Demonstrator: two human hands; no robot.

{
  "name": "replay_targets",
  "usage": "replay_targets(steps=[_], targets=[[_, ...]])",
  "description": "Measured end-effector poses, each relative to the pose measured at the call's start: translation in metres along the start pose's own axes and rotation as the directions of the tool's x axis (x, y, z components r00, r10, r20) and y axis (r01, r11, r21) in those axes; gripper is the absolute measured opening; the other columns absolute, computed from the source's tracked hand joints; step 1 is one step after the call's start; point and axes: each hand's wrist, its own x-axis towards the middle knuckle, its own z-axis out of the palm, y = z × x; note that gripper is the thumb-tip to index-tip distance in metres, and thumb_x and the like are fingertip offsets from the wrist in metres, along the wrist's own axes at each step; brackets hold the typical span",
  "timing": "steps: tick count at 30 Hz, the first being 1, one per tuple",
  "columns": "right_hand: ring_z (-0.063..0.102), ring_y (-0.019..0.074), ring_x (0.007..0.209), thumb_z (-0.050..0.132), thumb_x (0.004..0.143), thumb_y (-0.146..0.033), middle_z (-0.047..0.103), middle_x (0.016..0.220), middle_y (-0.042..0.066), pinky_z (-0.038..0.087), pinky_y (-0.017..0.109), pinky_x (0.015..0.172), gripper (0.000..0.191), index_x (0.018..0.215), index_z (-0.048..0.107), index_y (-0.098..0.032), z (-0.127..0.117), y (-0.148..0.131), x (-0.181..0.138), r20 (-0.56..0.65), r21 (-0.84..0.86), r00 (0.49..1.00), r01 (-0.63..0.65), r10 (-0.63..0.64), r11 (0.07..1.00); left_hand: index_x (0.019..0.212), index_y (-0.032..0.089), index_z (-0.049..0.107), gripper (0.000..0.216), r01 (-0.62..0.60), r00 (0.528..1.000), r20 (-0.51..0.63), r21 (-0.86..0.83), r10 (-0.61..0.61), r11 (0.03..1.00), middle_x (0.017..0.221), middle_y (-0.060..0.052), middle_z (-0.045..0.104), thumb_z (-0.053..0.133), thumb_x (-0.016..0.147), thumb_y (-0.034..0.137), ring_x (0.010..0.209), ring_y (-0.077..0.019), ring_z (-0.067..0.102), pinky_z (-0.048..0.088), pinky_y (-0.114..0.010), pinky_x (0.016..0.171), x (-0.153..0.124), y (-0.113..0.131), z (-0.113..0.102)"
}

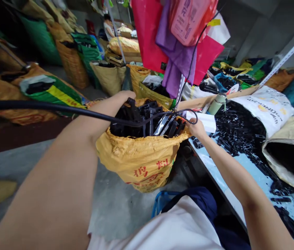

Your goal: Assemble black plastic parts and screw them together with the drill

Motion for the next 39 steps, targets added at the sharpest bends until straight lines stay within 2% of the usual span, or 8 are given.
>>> replay_targets(steps=[4, 9, 18, 25, 29, 33, 37, 39], targets=[[0.05, 0.014, 0.061, 0.052, 0.073, -0.028, 0.053, 0.057, 0.0, 0.036, 0.023, 0.056, 0.019, 0.057, 0.047, -0.019, -0.002, -0.005, -0.019, -0.061, 0.213, 0.996, 0.072, -0.06, 0.975, 0.094, 0.01, 0.065, 0.028, 0.07, 0.991, -0.133, 0.33, -0.027, 0.941, 0.087, -0.007, 0.069, 0.045, 0.081, 0.026, 0.095, -0.0209, 0.055, 0.041, -0.027, 0.08, -0.029, -0.004, -0.007], [0.042, 0.0109, 0.054, 0.051, 0.074, -0.046, 0.047, 0.053, -0.003, 0.034, 0.023, 0.052, 0.032, 0.057, 0.045, -0.02, -0.003, 0.001, -0.067, -0.123, 0.409, 0.979, 0.198, -0.161, 0.891, 0.099, 0.009, 0.065, 0.038, 0.058, 0.981, -0.192, 0.391, 0.02, 0.919, 0.101, -0.014, 0.066, 0.035, 0.085, 0.028, 0.099, -0.0257, 0.056, 0.041, -0.029, 0.082, -0.064, -0.018, -0.017], [0.033, 0.0081, 0.048, 0.057, 0.062, -0.055, 0.04, 0.05, -0.006, 0.028, 0.022, 0.046, 0.038, 0.058, 0.044, -0.02, 0.005, 0.015, -0.04, -0.192, 0.612, 0.977, 0.046, 0.092, 0.789, 0.113, 0.0, 0.057, 0.042, 0.167, 0.975, -0.192, 0.281, -0.115, 0.945, 0.116, -0.013, 0.06, 0.045, 0.085, 0.029, 0.111, -0.0248, 0.048, 0.037, -0.034, 0.095, -0.025, -0.016, -0.037], [0.038, 0.0098, 0.052, 0.059, 0.061, -0.052, 0.044, 0.053, -0.005, 0.033, 0.023, 0.05, 0.035, 0.059, 0.047, -0.019, -0.009, 0.037, -0.061, -0.28, 0.597, 0.944, 0.031, 0.172, 0.802, 0.112, -0.001, 0.056, 0.039, 0.027, 0.984, -0.178, 0.238, 0.017, 0.971, 0.114, -0.012, 0.061, 0.045, 0.087, 0.027, 0.105, -0.0168, 0.053, 0.038, -0.028, 0.09, -0.01, 0.037, -0.013], [0.037, 0.0099, 0.052, 0.057, 0.063, -0.048, 0.043, 0.052, -0.005, 0.032, 0.023, 0.049, 0.032, 0.057, 0.046, -0.019, -0.012, 0.043, -0.048, -0.326, 0.533, 0.922, -0.002, 0.208, 0.846, 0.113, -0.003, 0.054, 0.041, -0.011, 0.985, -0.164, 0.234, 0.05, 0.972, 0.12, -0.015, 0.058, 0.04, 0.09, 0.028, 0.109, -0.0158, 0.051, 0.035, -0.028, 0.093, 0.008, 0.045, -0.01], [0.038, 0.0103, 0.052, 0.055, 0.07, -0.043, 0.042, 0.051, -0.004, 0.032, 0.023, 0.051, 0.031, 0.055, 0.043, -0.019, -0.011, 0.034, -0.005, -0.31, 0.386, 0.936, -0.036, 0.166, 0.922, 0.107, -0.006, 0.056, 0.039, -0.087, 0.991, -0.075, 0.271, 0.111, 0.959, 0.115, -0.015, 0.06, 0.045, 0.087, 0.026, 0.108, -0.0167, 0.051, 0.035, -0.031, 0.096, 0.011, 0.035, -0.036], [0.046, 0.014, 0.058, 0.047, 0.081, -0.048, 0.053, 0.061, 0.001, 0.035, 0.026, 0.058, 0.034, 0.067, 0.053, -0.017, -0.019, 0.024, -0.001, -0.219, 0.097, 0.976, 0.032, -0.01, 0.995, 0.1, -0.003, 0.058, 0.047, -0.357, 0.932, 0.018, 0.22, 0.362, 0.908, 0.092, -0.007, 0.066, 0.041, 0.088, 0.038, 0.086, -0.0123, 0.056, 0.041, -0.031, 0.088, -0.048, 0.035, -0.056], [0.051, 0.0178, 0.071, 0.044, 0.084, -0.051, 0.06, 0.078, 0.006, 0.036, 0.03, 0.066, 0.038, 0.08, 0.058, -0.017, -0.025, 0.019, -0.02, -0.206, -0.123, 0.944, 0.235, -0.256, 0.964, 0.095, 0.005, 0.061, 0.055, -0.535, 0.836, 0.19, 0.067, 0.515, 0.842, 0.084, -0.003, 0.066, 0.034, 0.087, 0.051, 0.076, -0.0104, 0.057, 0.045, -0.028, 0.08, -0.098, 0.037, -0.048]])
